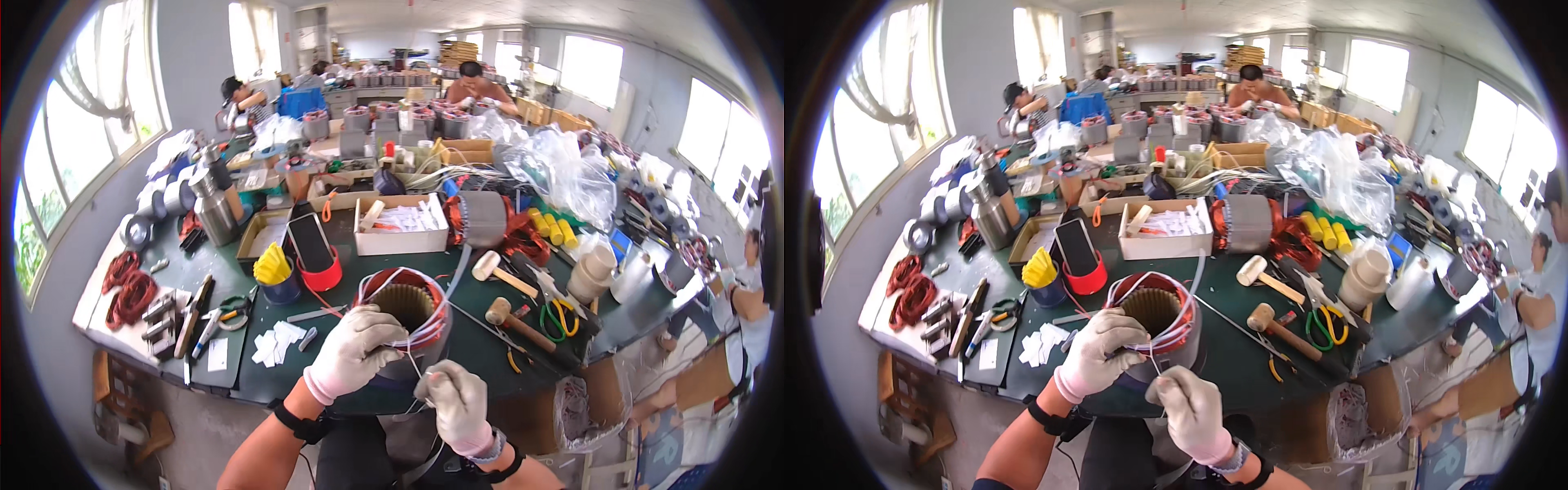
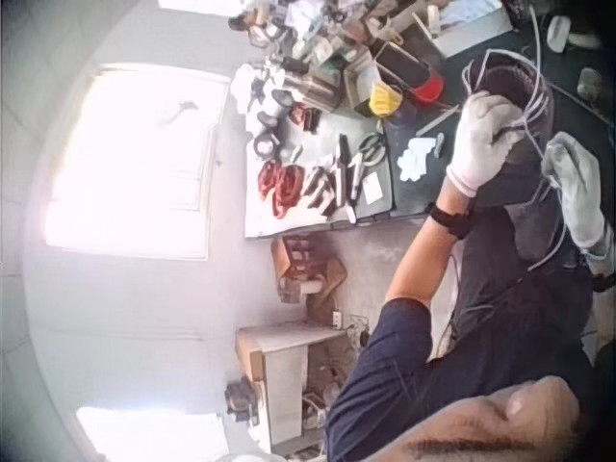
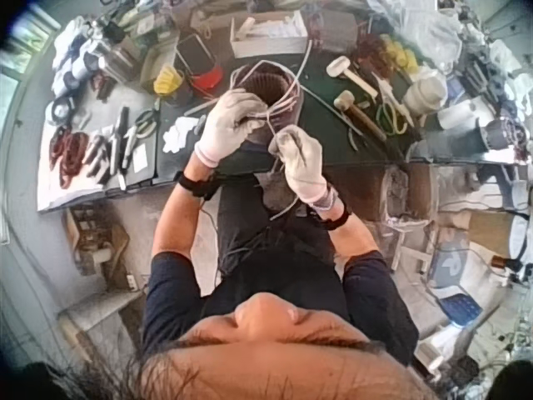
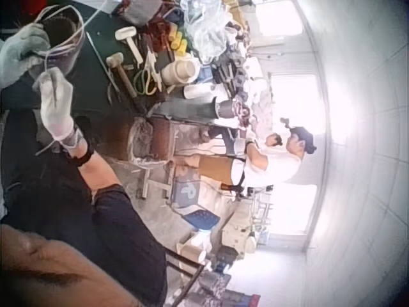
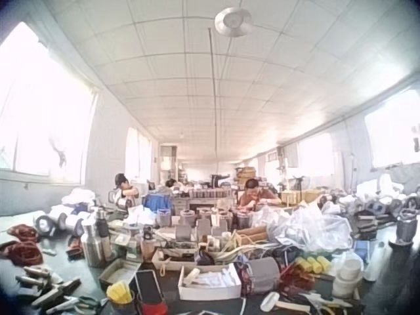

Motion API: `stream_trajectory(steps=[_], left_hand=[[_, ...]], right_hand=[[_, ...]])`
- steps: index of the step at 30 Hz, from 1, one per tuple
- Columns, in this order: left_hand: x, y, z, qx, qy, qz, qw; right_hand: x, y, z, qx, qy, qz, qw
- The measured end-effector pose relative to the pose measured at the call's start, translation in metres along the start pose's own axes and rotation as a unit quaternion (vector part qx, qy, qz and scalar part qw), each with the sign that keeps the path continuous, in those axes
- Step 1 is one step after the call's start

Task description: Winding wires through a motor stator and securing them with tape and scissors.

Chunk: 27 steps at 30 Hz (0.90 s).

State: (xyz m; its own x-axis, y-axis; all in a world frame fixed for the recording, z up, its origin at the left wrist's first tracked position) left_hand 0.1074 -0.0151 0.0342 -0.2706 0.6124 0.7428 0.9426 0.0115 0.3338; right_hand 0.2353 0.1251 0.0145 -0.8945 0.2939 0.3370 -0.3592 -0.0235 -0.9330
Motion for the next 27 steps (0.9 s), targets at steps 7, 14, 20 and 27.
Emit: stream_trajectory(steps=[7,14,20,27], left_hand=[[0.007,0.003,0.001,0.096,-0.033,-0.050,0.994],[0.008,0.009,-0.004,0.114,-0.072,-0.076,0.988],[0.001,0.016,0.002,0.134,-0.062,0.004,0.989],[0.002,0.013,-0.005,0.088,-0.064,-0.020,0.994]], right_hand=[[-0.013,-0.014,0.009,-0.267,-0.091,-0.237,0.930],[-0.032,-0.011,-0.059,-0.300,0.017,-0.115,0.947],[-0.024,0.005,-0.039,-0.292,0.028,-0.115,0.949],[-0.002,0.015,-0.011,-0.384,-0.026,-0.152,0.910]])
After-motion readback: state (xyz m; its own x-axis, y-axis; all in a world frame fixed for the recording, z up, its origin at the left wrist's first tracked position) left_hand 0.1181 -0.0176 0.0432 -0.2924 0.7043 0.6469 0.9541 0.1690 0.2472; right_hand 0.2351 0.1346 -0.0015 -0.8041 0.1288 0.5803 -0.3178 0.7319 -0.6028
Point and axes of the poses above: each hand's wrist, its own x-axis towards the middle knuckle, its own z-axis out of the palm, y = z × x, the point moved 4 cm from there along x, towards the middle knuckle, and after that the axes turned 3 degrees about x, right-handed, at the moved point
